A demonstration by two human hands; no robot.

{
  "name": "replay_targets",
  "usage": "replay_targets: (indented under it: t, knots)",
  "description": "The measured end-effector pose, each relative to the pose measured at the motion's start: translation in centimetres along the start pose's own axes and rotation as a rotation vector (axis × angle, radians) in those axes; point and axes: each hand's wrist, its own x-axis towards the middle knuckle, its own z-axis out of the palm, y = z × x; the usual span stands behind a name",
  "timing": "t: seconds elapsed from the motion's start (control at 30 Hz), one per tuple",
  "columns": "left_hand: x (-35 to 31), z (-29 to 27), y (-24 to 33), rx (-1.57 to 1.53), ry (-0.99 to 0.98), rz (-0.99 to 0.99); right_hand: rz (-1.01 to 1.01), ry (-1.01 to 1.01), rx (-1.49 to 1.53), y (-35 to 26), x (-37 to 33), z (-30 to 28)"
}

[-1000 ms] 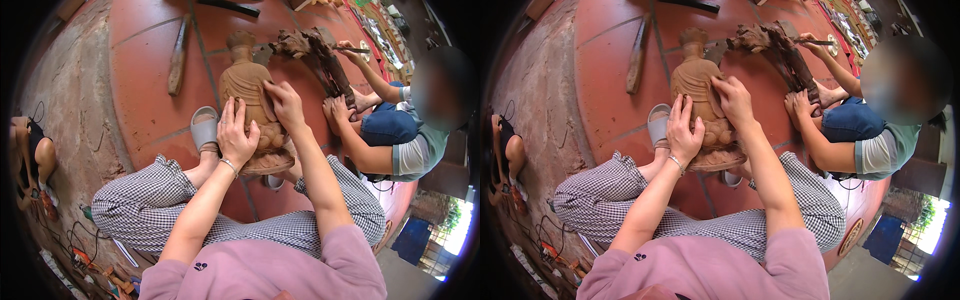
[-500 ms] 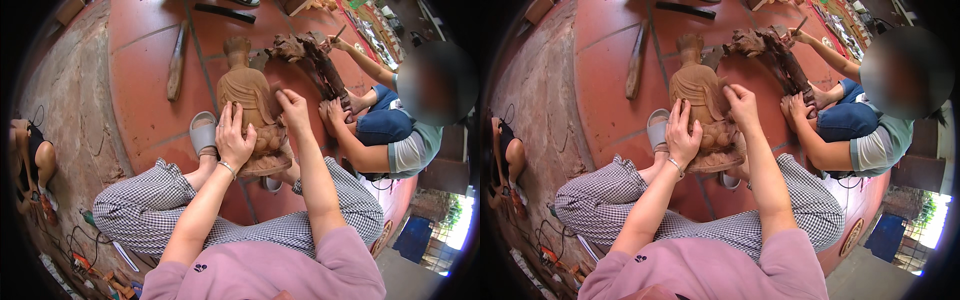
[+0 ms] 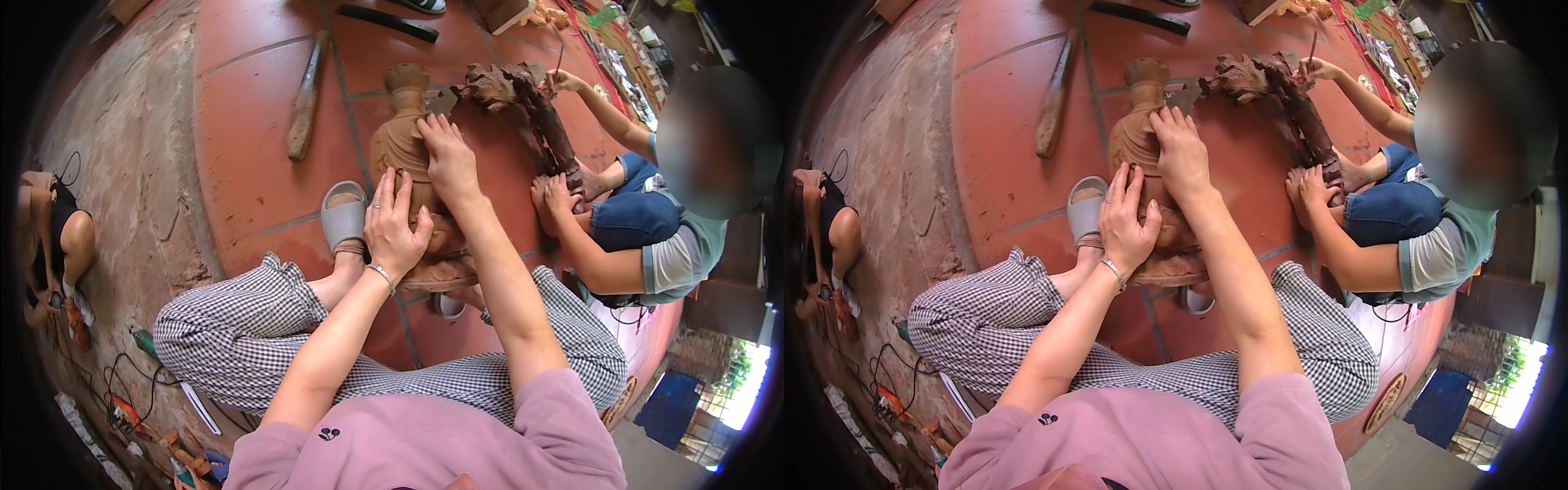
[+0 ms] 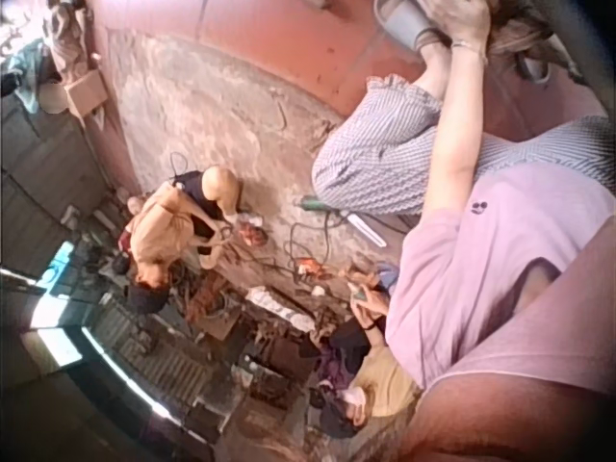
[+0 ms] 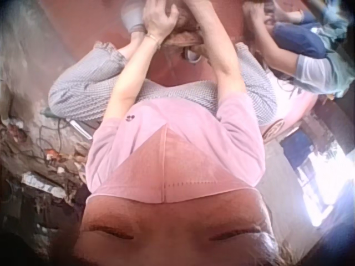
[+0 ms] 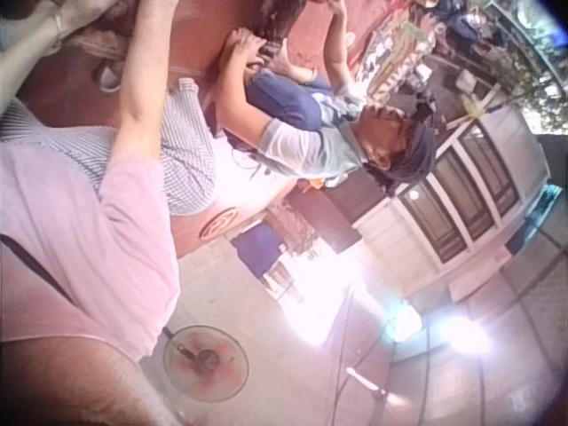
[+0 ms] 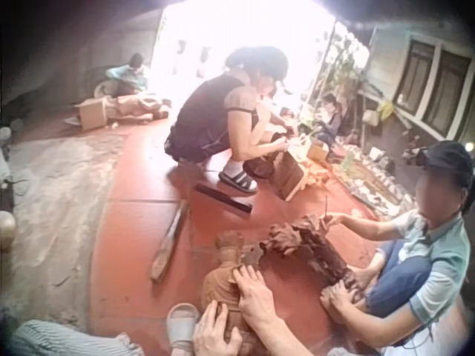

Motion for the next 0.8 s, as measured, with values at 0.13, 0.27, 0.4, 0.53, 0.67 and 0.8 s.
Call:
replay_targets:
  t: [0.13, 0.27, 0.4, 0.53, 0.67, 0.8]
  knots:
    - [-0.2, -0.5, -0.6, 0.047, 0.007, -0.027, -0.001, -0.177, 0.162, -1.0, -3.6, -1.3]
    - [-0.1, -0.1, 0.1, 0.016, -0.007, -0.033, -0.099, -0.159, 0.119, -1.1, -0.6, -0.2]
    - [0.2, -0.3, 0.2, -0.014, -0.003, -0.014, -0.229, -0.319, -0.089, -1.8, 3.7, 2.6]
    - [0.0, -0.4, -0.2, 0.006, 0.012, -0.015, -0.275, -0.306, 0.088, -1.0, 0.0, -1.7]
    - [-0.1, -0.5, 0.0, 0.026, 0.004, -0.037, -0.305, -0.348, 0.03, 0.2, -1.3, -2.3]
    - [0.0, -0.2, 0.7, -0.007, 0.013, -0.025, -0.331, -0.389, -0.032, -1.1, 2.5, 0.6]
